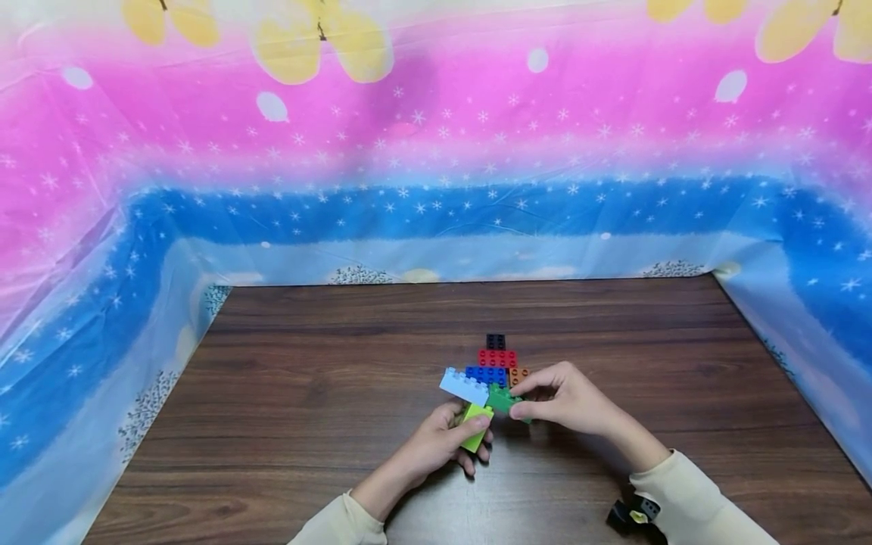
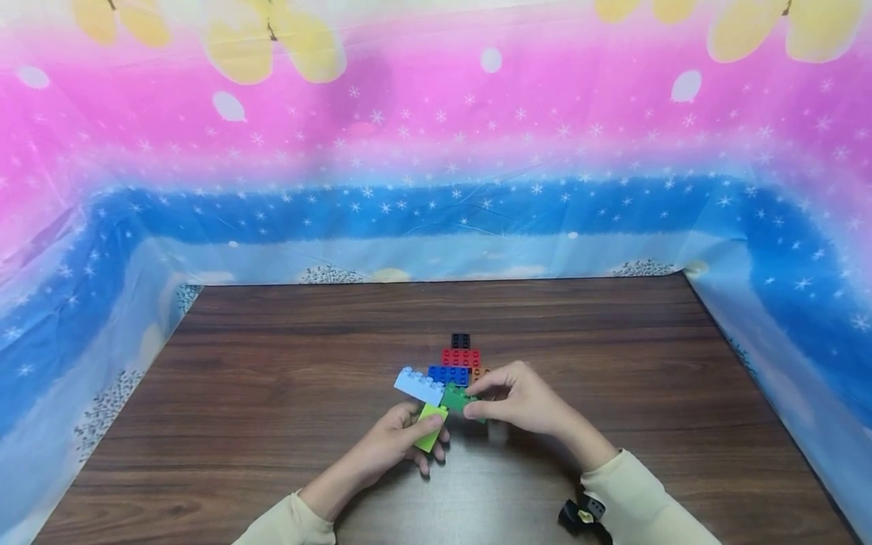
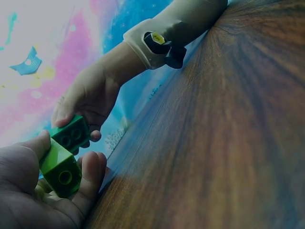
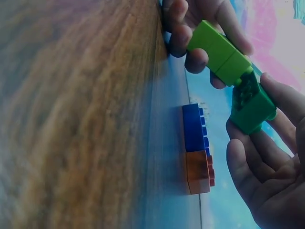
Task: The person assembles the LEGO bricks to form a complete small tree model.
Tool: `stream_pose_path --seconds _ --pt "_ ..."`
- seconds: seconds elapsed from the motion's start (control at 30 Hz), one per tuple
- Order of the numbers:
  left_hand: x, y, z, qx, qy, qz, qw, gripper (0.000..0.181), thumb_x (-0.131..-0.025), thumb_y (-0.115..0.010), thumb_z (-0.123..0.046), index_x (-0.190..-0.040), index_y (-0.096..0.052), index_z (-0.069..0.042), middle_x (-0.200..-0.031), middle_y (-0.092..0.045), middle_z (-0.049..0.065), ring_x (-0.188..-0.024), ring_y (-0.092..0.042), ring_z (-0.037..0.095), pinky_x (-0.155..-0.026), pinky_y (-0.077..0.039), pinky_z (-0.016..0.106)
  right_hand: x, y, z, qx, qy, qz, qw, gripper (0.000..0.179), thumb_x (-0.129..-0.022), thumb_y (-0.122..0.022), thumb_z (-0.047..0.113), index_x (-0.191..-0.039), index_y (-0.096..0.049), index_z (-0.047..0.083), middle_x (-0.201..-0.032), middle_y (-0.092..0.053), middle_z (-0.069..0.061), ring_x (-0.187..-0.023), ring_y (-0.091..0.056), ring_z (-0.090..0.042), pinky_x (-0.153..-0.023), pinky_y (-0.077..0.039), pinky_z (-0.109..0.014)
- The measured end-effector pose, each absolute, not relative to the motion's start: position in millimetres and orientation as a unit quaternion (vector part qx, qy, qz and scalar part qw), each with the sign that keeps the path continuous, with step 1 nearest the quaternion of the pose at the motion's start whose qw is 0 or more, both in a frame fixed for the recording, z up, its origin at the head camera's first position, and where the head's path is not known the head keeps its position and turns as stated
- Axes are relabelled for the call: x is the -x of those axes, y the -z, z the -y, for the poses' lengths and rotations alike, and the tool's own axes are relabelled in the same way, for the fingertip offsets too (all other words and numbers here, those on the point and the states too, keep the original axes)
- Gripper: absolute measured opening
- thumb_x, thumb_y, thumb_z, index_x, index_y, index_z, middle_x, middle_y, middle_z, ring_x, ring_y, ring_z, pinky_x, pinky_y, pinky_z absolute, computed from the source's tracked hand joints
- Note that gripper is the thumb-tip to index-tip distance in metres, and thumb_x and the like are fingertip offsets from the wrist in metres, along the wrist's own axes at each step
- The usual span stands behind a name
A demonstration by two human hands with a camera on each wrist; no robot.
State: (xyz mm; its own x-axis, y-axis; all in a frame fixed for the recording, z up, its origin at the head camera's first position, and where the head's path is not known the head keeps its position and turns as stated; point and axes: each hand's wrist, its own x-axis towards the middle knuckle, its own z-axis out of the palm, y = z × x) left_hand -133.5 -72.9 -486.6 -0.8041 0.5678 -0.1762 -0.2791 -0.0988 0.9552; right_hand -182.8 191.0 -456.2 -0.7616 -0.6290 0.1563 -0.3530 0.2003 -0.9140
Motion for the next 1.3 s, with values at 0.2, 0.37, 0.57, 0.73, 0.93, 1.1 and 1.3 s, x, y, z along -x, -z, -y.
stream_pose_path --seconds 0.2,0.37,0.57,0.73,0.93,1.1,1.3 --pt "133.7 486.5 72.5 -0.115 -0.734 -0.603 0.29 0.037 -0.111 -0.058 -0.023 -0.127 -0.053 0.01 -0.098 -0.067 0.008 -0.078 -0.068 0.015 -0.057 -0.06 0.025 181.9 458.1 -190.2 0.321 0.547 -0.762 0.13 0.016 -0.095 -0.079 0.008 -0.111 -0.081 0.003 -0.102 -0.08 -0.007 -0.088 -0.076 -0.018 -0.079 -0.062 -0.031" --pt "133.9 486.0 73.3 -0.107 -0.735 -0.602 0.292 0.038 -0.111 -0.058 -0.024 -0.128 -0.051 0.009 -0.097 -0.066 0.008 -0.077 -0.068 0.015 -0.057 -0.06 0.025 181.5 458.8 -188.8 0.324 0.548 -0.76 0.133 0.016 -0.095 -0.079 0.008 -0.11 -0.081 0.002 -0.102 -0.08 -0.008 -0.087 -0.075 -0.017 -0.078 -0.063 -0.031" --pt "133.6 487.0 74.6 -0.103 -0.736 -0.604 0.288 0.039 -0.111 -0.057 -0.024 -0.13 -0.051 0.01 -0.096 -0.065 0.009 -0.076 -0.068 0.015 -0.057 -0.06 0.025 179.9 460.4 -185.4 0.315 0.543 -0.768 0.131 0.016 -0.095 -0.08 0.009 -0.11 -0.081 0.004 -0.104 -0.08 -0.006 -0.092 -0.075 -0.017 -0.081 -0.062 -0.031" --pt "134.1 488.0 74.5 -0.109 -0.735 -0.603 0.29 0.04 -0.111 -0.056 -0.024 -0.131 -0.051 0.01 -0.096 -0.065 0.009 -0.076 -0.067 0.015 -0.058 -0.06 0.025 180.6 460.9 -186.1 0.317 0.543 -0.765 0.138 0.016 -0.096 -0.079 0.009 -0.11 -0.081 0.003 -0.105 -0.08 -0.006 -0.093 -0.076 -0.017 -0.083 -0.063 -0.031" --pt "134.2 488.6 73.9 -0.114 -0.734 -0.603 0.292 0.04 -0.111 -0.057 -0.024 -0.133 -0.05 0.01 -0.095 -0.065 0.008 -0.075 -0.067 0.015 -0.058 -0.06 0.025 181.4 461.4 -187.6 0.322 0.545 -0.759 0.151 0.016 -0.097 -0.077 0.007 -0.111 -0.08 0.002 -0.105 -0.08 -0.008 -0.09 -0.075 -0.016 -0.081 -0.062 -0.031" --pt "134.1 487.7 73.9 -0.113 -0.733 -0.604 0.293 0.039 -0.111 -0.057 -0.024 -0.131 -0.052 0.01 -0.095 -0.065 0.008 -0.076 -0.067 0.015 -0.058 -0.059 0.024 181.3 460.3 -187.4 0.33 0.544 -0.756 0.152 0.015 -0.097 -0.077 0.007 -0.111 -0.08 0.002 -0.102 -0.08 -0.009 -0.077 -0.07 -0.01 -0.069 -0.06 -0.029" --pt "133.8 487.3 74.1 -0.111 -0.733 -0.604 0.293 0.039 -0.111 -0.056 -0.023 -0.131 -0.051 0.01 -0.096 -0.066 0.008 -0.075 -0.067 0.014 -0.058 -0.059 0.024 181.6 461.8 -187.0 0.33 0.541 -0.759 0.15 0.015 -0.097 -0.076 0.007 -0.111 -0.079 0.002 -0.104 -0.079 -0.008 -0.083 -0.072 -0.013 -0.074 -0.061 -0.03"
